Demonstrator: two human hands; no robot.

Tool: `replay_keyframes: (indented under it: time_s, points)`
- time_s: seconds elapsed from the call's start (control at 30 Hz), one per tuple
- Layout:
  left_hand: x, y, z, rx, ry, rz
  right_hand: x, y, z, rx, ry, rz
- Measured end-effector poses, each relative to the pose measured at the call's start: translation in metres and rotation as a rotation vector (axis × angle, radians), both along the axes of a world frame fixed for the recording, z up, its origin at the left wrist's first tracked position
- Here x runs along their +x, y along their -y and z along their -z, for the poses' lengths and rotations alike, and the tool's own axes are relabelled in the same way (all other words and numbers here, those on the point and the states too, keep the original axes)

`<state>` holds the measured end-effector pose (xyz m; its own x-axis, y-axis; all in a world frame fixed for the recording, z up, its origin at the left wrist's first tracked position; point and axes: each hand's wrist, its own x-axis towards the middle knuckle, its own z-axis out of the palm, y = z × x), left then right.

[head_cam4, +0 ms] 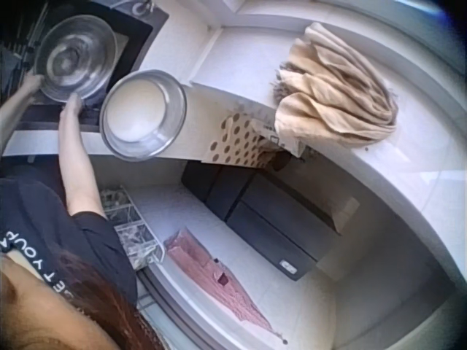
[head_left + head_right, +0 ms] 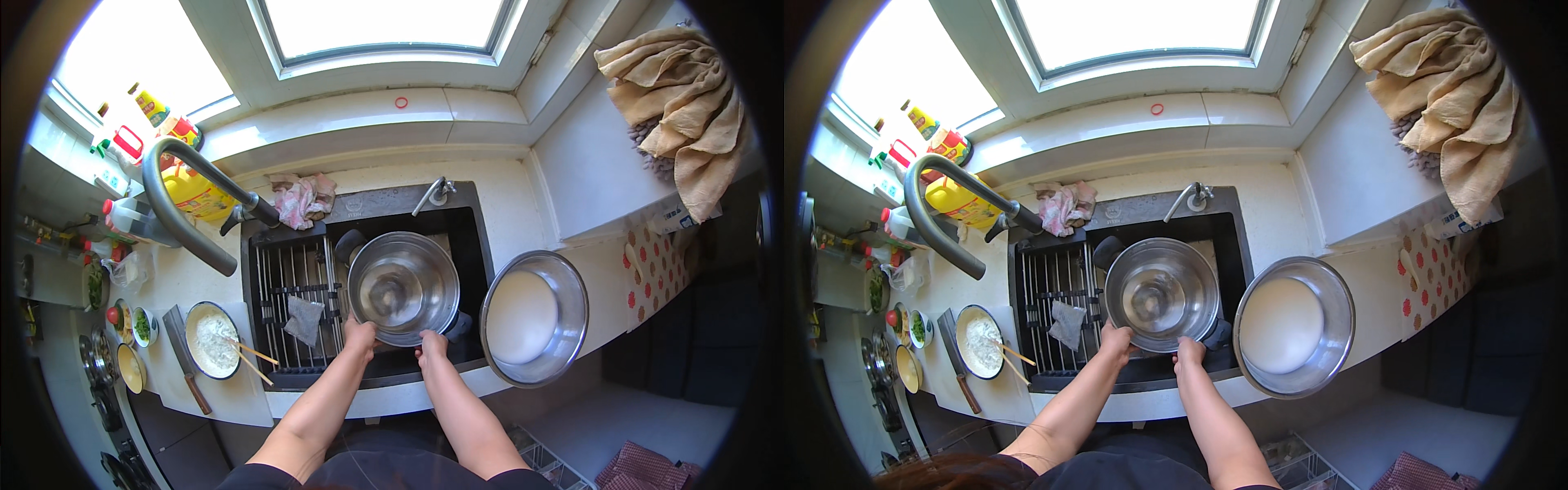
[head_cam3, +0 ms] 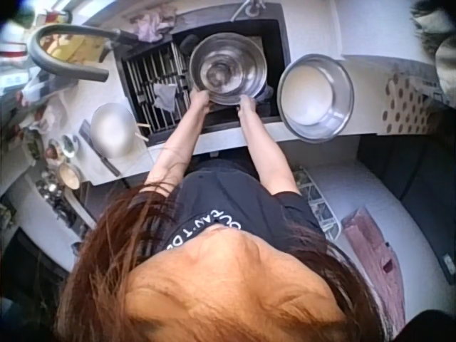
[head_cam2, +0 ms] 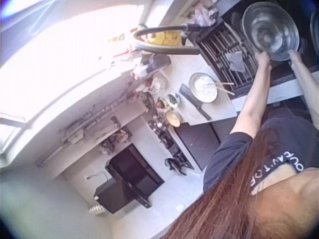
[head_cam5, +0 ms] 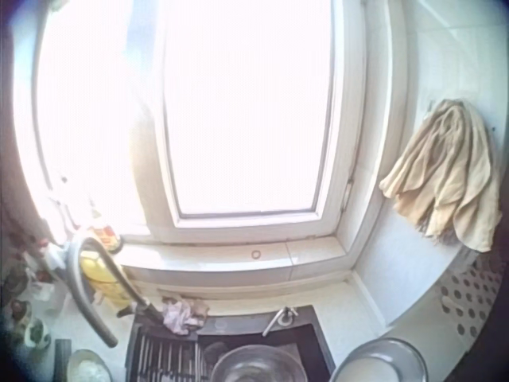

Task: The person kneads dough in a bowl, washes their hands, cleans a pot in the sink, and mixes ingredients in another bowl using chopsticks.

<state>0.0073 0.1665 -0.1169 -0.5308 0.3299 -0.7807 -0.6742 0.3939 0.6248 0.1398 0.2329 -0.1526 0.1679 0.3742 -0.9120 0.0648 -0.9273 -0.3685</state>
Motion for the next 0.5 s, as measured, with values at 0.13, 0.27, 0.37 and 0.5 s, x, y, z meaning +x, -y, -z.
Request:
replay_keyframes:
  time_s: [0.13,0.27,0.37,0.5]
  points:
    - [-0.003,0.006,-0.039,0.02,-0.008,0.016,0.0,0.004,-0.046,0.033,-0.076,-0.027]
    - [0.0,0.021,-0.061,0.1,-0.042,-0.005,0.003,0.013,-0.081,0.099,-0.13,-0.05]
    - [-0.001,0.033,-0.077,0.154,-0.033,-0.038,0.005,0.023,-0.094,0.152,-0.178,-0.082]
    - [-0.003,0.052,-0.096,0.209,-0.001,-0.074,0.004,0.038,-0.115,0.225,-0.236,-0.13]
